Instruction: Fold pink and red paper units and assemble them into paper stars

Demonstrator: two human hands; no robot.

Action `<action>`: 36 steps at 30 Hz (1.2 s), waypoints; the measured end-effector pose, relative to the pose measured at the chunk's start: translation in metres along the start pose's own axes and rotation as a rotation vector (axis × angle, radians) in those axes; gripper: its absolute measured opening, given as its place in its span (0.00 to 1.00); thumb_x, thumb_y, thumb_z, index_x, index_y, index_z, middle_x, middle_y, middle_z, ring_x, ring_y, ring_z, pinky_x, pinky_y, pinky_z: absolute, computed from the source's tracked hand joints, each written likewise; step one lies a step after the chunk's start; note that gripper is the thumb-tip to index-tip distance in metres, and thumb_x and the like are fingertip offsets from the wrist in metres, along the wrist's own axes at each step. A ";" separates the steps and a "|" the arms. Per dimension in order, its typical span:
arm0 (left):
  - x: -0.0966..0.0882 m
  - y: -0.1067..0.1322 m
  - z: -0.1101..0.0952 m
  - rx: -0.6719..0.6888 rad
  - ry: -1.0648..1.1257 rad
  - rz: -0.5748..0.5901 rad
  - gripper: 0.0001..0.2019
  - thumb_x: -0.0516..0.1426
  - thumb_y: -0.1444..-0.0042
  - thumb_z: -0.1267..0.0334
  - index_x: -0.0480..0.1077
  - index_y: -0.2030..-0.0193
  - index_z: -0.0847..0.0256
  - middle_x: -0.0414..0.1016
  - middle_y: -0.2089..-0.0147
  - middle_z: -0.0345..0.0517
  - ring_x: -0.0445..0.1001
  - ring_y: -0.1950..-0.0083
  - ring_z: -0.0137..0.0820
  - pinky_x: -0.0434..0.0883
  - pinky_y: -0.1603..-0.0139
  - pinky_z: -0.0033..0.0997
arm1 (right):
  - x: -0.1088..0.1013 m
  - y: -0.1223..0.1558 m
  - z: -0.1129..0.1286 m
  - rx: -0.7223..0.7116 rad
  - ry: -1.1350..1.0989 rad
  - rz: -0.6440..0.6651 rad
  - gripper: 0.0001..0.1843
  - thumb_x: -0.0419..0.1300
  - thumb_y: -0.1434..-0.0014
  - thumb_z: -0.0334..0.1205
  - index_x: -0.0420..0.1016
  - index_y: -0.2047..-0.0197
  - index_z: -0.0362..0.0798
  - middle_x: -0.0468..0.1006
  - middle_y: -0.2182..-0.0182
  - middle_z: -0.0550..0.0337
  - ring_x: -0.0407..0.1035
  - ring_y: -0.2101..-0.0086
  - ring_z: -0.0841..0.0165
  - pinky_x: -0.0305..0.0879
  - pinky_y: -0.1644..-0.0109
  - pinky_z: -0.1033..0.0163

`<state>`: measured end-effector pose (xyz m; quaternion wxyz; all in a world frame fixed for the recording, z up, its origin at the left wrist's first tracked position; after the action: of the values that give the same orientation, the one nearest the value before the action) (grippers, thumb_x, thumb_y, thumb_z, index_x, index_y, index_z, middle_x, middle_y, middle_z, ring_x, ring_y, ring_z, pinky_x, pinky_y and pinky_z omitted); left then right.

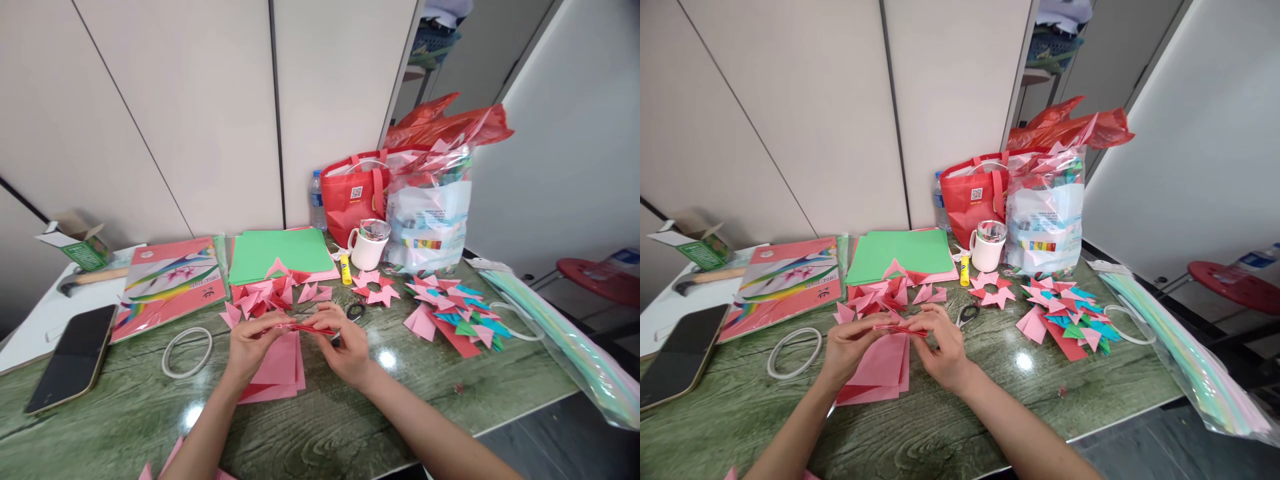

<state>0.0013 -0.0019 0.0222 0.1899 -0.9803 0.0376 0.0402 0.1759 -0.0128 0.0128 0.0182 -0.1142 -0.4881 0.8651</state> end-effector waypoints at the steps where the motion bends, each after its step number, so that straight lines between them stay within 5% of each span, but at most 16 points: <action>1: 0.000 0.000 0.000 0.002 0.005 -0.003 0.05 0.63 0.56 0.70 0.79 0.71 0.58 0.81 0.67 0.44 0.78 0.63 0.36 0.74 0.56 0.32 | 0.000 0.000 0.000 -0.003 -0.001 -0.002 0.13 0.56 0.46 0.23 0.66 0.60 0.50 0.80 0.66 0.56 0.74 0.65 0.66 0.66 0.52 0.49; 36: 0.001 -0.001 -0.002 -0.024 -0.013 -0.016 0.04 0.64 0.57 0.66 0.79 0.72 0.59 0.81 0.68 0.45 0.79 0.65 0.38 0.76 0.61 0.33 | 0.001 0.000 0.000 -0.005 0.004 0.001 0.14 0.57 0.47 0.23 0.66 0.60 0.50 0.79 0.67 0.55 0.74 0.65 0.66 0.66 0.51 0.49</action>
<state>0.0025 -0.0019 0.0241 0.1789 -0.9824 0.0282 0.0454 0.1753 -0.0125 0.0131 0.0184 -0.1163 -0.4903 0.8635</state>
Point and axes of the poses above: each hand's wrist, its own y-axis away from the middle knuckle, its own x-axis out of the palm, z = x × y, the point moved 1 cm from there along -y, towards the middle knuckle
